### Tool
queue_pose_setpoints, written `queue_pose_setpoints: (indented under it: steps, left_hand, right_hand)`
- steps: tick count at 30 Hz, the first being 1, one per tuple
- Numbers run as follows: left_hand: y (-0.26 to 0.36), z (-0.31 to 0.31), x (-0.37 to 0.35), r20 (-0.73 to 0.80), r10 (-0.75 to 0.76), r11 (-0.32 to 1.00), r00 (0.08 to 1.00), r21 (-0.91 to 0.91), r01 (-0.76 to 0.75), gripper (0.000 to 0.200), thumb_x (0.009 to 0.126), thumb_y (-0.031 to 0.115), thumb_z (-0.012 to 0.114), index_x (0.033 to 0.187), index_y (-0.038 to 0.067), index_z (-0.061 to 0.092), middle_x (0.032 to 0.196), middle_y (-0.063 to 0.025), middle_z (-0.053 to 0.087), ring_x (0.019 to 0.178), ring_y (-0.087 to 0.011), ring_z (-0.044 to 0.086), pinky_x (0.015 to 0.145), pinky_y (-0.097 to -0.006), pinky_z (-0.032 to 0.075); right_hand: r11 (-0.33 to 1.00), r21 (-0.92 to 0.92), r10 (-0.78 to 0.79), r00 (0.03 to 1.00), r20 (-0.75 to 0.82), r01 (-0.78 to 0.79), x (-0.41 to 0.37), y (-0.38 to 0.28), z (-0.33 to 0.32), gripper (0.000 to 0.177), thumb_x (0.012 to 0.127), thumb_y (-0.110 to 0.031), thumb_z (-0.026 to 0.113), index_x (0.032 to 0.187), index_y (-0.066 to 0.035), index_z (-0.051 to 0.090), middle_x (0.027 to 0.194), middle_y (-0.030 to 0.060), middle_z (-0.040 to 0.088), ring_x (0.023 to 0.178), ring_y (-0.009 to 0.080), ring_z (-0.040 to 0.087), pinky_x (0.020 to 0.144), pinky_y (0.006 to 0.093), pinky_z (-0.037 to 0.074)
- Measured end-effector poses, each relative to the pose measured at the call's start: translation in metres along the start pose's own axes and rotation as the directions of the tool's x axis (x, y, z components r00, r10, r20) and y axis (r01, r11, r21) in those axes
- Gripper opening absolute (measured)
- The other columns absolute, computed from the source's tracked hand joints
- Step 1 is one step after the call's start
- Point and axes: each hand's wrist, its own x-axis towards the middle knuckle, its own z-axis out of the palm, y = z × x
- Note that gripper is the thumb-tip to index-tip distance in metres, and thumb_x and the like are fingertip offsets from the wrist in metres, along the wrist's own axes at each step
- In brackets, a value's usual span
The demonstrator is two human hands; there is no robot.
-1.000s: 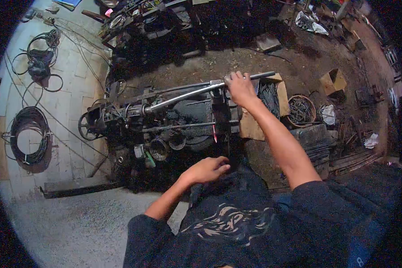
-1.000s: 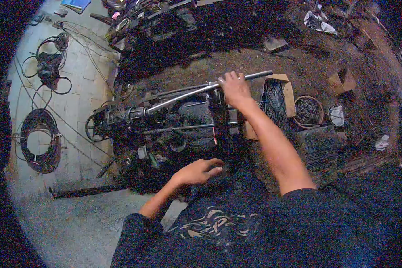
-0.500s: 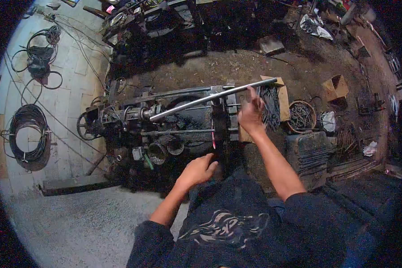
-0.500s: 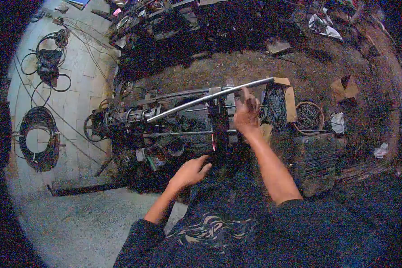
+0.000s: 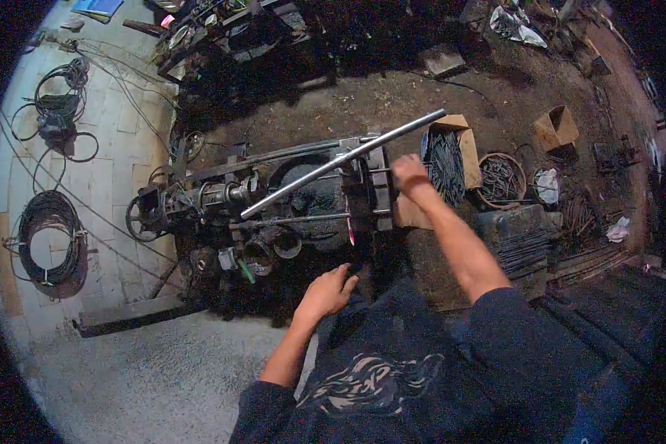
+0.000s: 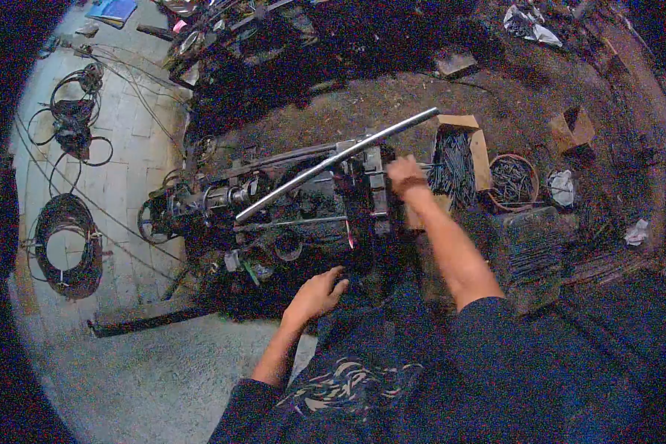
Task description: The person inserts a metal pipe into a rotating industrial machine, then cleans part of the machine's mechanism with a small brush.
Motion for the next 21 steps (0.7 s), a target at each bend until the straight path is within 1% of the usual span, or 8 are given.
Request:
queue_pose_setpoints:
  steps: [4, 6, 7, 8, 12, 15, 18, 21]
  left_hand:
    - [-0.007, -0.008, -0.005, 0.040, -0.065, 0.997, 0.997, -0.032, 0.066, 0.043, 0.092, 0.031, 0.047, 0.119, -0.002, 0.052, 0.102, -0.0258, 0.062, 0.099, -0.0414, 0.058, 0.086, -0.0471, 0.046]
    - [-0.017, -0.008, -0.006, 0.041, -0.055, 0.996, 0.998, -0.061, 0.057, 0.041, 0.092, 0.030, 0.047, 0.118, -0.002, 0.052, 0.103, -0.0257, 0.062, 0.100, -0.0411, 0.058, 0.086, -0.0464, 0.046]
    - [-0.022, -0.010, 0.000, 0.027, -0.085, 0.988, 0.996, -0.124, 0.088, 0.040, 0.092, 0.029, 0.048, 0.117, -0.002, 0.053, 0.103, -0.0255, 0.062, 0.100, -0.0407, 0.058, 0.086, -0.0453, 0.046]
    - [-0.027, -0.010, 0.005, 0.017, -0.119, 0.975, 0.993, -0.189, 0.121, 0.038, 0.092, 0.028, 0.048, 0.117, -0.001, 0.054, 0.103, -0.0253, 0.062, 0.100, -0.0403, 0.059, 0.086, -0.0441, 0.046]
    - [-0.071, 0.007, 0.053, -0.057, -0.199, 0.780, 0.978, -0.613, 0.123, 0.032, 0.093, 0.026, 0.051, 0.109, -0.001, 0.058, 0.092, -0.0157, 0.068, 0.080, -0.0209, 0.065, 0.073, -0.0304, 0.050]
    - [-0.089, 0.012, 0.103, 0.038, -0.402, 0.391, 0.915, -0.896, 0.209, 0.028, 0.093, 0.024, 0.050, 0.103, -0.001, 0.060, 0.085, -0.0116, 0.067, 0.072, -0.0133, 0.060, 0.066, -0.0245, 0.048]
    - [-0.132, 0.020, 0.156, -0.067, -0.436, 0.617, 0.897, -0.748, 0.244, 0.028, 0.092, 0.025, 0.051, 0.099, 0.000, 0.061, 0.083, -0.0118, 0.067, 0.072, -0.0154, 0.060, 0.064, -0.0240, 0.046]
    - [-0.131, 0.005, 0.179, -0.071, -0.606, 0.462, 0.793, -0.842, 0.278, 0.030, 0.090, 0.028, 0.052, 0.094, 0.001, 0.065, 0.078, -0.0114, 0.067, 0.068, -0.0153, 0.061, 0.061, -0.0265, 0.045]
  right_hand:
    - [0.812, 0.188, 0.568, 0.822, -0.038, -0.553, -0.124, 0.118, -0.015, 0.019, 0.080, -0.012, 0.051, 0.090, -0.007, 0.066, 0.082, 0.0192, 0.064, 0.081, 0.0396, 0.063, 0.069, 0.0504, 0.048]
    - [0.484, 0.368, 0.858, 0.514, -0.020, -0.794, -0.183, 0.145, -0.006, 0.017, 0.080, -0.010, 0.050, 0.085, 0.001, 0.062, 0.077, 0.0216, 0.063, 0.076, 0.0381, 0.064, 0.064, 0.0496, 0.048]
    - [-0.162, 0.838, 0.866, 0.333, 0.374, -0.521, -0.211, 0.185, 0.067, 0.017, 0.083, -0.015, 0.050, 0.088, -0.002, 0.060, 0.088, 0.0175, 0.062, 0.086, 0.0338, 0.063, 0.066, 0.0473, 0.047]
    - [-0.703, 0.702, 0.711, 0.089, 0.698, 0.112, -0.239, 0.223, 0.138, 0.017, 0.087, -0.020, 0.051, 0.092, -0.005, 0.058, 0.099, 0.0134, 0.061, 0.095, 0.0295, 0.061, 0.068, 0.0451, 0.047]
    - [-0.623, 0.505, 0.782, 0.481, 0.395, 0.598, -0.171, 0.110, 0.095, 0.021, 0.089, -0.021, 0.055, 0.098, -0.002, 0.057, 0.101, 0.0108, 0.062, 0.112, 0.0285, 0.054, 0.097, 0.0451, 0.041]
    - [-0.719, 0.416, 0.695, 0.561, 0.450, 0.557, -0.075, 0.027, 0.047, 0.022, 0.095, -0.023, 0.049, 0.102, -0.003, 0.053, 0.100, 0.0107, 0.063, 0.091, 0.0240, 0.061, 0.085, 0.0438, 0.050]
    - [-0.719, 0.527, 0.690, 0.558, 0.462, 0.453, -0.013, -0.031, 0.025, 0.021, 0.094, -0.022, 0.052, 0.096, -0.001, 0.052, 0.097, 0.0149, 0.061, 0.091, 0.0288, 0.062, 0.084, 0.0449, 0.053]
    - [-0.725, 0.567, 0.684, 0.502, 0.529, 0.390, 0.011, -0.049, 0.032, 0.018, 0.096, -0.019, 0.049, 0.094, -0.001, 0.048, 0.097, 0.0174, 0.061, 0.092, 0.0314, 0.062, 0.085, 0.0475, 0.052]
